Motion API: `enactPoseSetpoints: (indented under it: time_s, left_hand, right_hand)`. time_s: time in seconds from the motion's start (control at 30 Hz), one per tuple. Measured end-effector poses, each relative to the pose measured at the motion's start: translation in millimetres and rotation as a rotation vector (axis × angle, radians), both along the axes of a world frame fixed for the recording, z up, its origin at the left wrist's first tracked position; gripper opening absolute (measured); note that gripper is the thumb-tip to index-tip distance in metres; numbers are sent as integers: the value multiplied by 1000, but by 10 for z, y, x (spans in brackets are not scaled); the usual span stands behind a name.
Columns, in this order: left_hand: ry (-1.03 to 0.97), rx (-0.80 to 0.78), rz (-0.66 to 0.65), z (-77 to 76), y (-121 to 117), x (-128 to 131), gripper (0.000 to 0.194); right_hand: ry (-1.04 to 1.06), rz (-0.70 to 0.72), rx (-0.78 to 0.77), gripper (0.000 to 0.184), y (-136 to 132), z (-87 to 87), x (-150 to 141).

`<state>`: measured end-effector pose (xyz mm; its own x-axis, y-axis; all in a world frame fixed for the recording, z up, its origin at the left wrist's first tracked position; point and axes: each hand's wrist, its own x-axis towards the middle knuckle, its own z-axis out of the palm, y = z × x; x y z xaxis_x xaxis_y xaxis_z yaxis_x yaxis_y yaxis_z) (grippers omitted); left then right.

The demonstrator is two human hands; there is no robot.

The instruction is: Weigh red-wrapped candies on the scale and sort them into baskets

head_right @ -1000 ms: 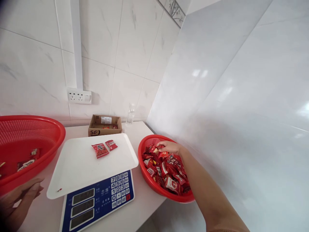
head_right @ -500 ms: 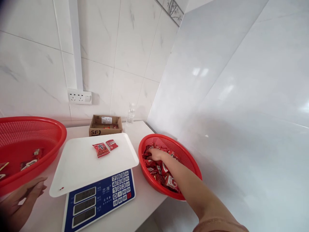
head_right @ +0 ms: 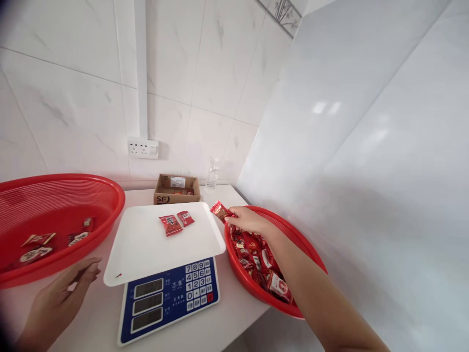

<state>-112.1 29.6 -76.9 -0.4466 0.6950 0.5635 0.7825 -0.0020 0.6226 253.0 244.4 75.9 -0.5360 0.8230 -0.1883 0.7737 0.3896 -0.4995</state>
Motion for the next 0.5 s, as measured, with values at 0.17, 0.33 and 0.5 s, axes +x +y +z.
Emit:
enactPoseSetpoints:
  time_s: [0.17, 0.33, 0.5]
  left_hand:
    - [-83, -5, -73, 127, -34, 60, 36]
    - [-103, -8, -86, 140, -45, 79, 37]
    - [-100, -5, -84, 145, -48, 94, 36]
  right_hand:
    - [10, 159, -38, 15, -186, -20, -542]
    - [90, 130, 93, 20, -221, -36, -811]
    - [204, 115, 95, 23, -267, -36, -890]
